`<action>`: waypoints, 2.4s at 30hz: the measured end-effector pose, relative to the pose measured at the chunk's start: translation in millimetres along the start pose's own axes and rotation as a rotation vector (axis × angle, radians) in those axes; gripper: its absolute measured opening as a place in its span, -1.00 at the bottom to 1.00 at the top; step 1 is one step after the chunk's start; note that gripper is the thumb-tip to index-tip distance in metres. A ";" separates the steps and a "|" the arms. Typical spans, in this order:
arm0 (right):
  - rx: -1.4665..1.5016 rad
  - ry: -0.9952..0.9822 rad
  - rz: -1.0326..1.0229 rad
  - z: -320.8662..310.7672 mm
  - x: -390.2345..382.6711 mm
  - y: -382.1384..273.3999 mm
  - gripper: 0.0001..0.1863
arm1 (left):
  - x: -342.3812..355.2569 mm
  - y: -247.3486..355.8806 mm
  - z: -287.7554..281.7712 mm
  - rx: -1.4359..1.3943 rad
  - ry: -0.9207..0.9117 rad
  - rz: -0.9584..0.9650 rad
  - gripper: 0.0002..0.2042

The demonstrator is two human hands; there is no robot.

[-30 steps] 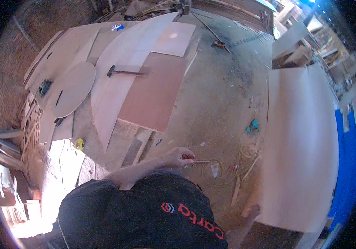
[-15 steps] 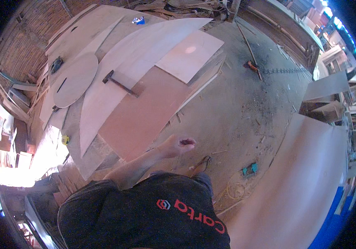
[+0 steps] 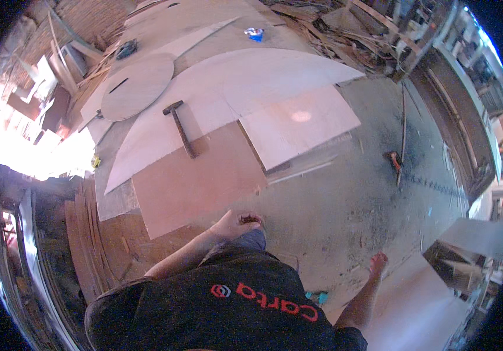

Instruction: The person uses a jigsaw to cut a circular shape out of a large sheet of plywood, then removes the cut piece and sets it aside. They then pick up another sheet and begin cutting a curved edge.

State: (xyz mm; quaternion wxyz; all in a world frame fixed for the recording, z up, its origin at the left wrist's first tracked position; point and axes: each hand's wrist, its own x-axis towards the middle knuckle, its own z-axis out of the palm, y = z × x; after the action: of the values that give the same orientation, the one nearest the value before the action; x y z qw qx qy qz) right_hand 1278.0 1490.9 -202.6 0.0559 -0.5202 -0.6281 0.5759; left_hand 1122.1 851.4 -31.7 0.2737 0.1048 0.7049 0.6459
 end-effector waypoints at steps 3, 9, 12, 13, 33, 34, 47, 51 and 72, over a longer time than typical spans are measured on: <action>-0.023 -0.069 -0.008 88.2 14.8 -66.0 -0.63 | 14.9 27.7 -5.3 -0.013 0.049 -0.027 -0.73; 0.010 -0.363 0.092 238.1 35.2 -196.9 -0.48 | 65.0 58.3 -13.6 -0.134 0.194 -0.091 -0.73; -0.037 -0.401 -0.004 300.1 95.4 -285.9 -0.41 | 76.6 63.7 -15.5 -0.179 0.321 -0.137 -0.66; -0.030 -0.414 -0.048 327.7 111.9 -315.9 -0.39 | 74.3 61.6 -11.5 -0.241 0.386 -0.214 -0.65; 0.149 -0.822 0.104 644.8 255.9 -503.5 -0.52 | 109.6 -67.2 64.9 -1.440 1.713 0.415 -0.59; 0.123 -0.820 0.097 642.2 255.2 -503.3 -0.53 | 108.7 -69.6 62.4 -1.412 1.678 0.435 -0.63; 0.149 -0.697 0.058 492.3 266.4 -466.8 -0.59 | 79.3 -68.4 109.1 -1.302 1.683 0.473 -0.74; 0.183 -0.635 0.083 436.8 274.6 -431.5 -0.60 | 55.7 -63.7 165.0 -1.295 1.688 0.387 -0.76; -1.097 -1.617 -1.662 608.8 -334.8 -278.7 -0.47 | 86.3 -48.2 200.9 -1.447 1.784 0.439 -0.72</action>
State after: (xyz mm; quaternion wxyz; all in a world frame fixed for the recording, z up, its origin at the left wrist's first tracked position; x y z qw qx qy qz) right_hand 857.8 902.5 -8.9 -0.2193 0.5676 -0.7715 0.1859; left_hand 1165.3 1059.1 -103.2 -0.4399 -0.4466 0.0818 0.7748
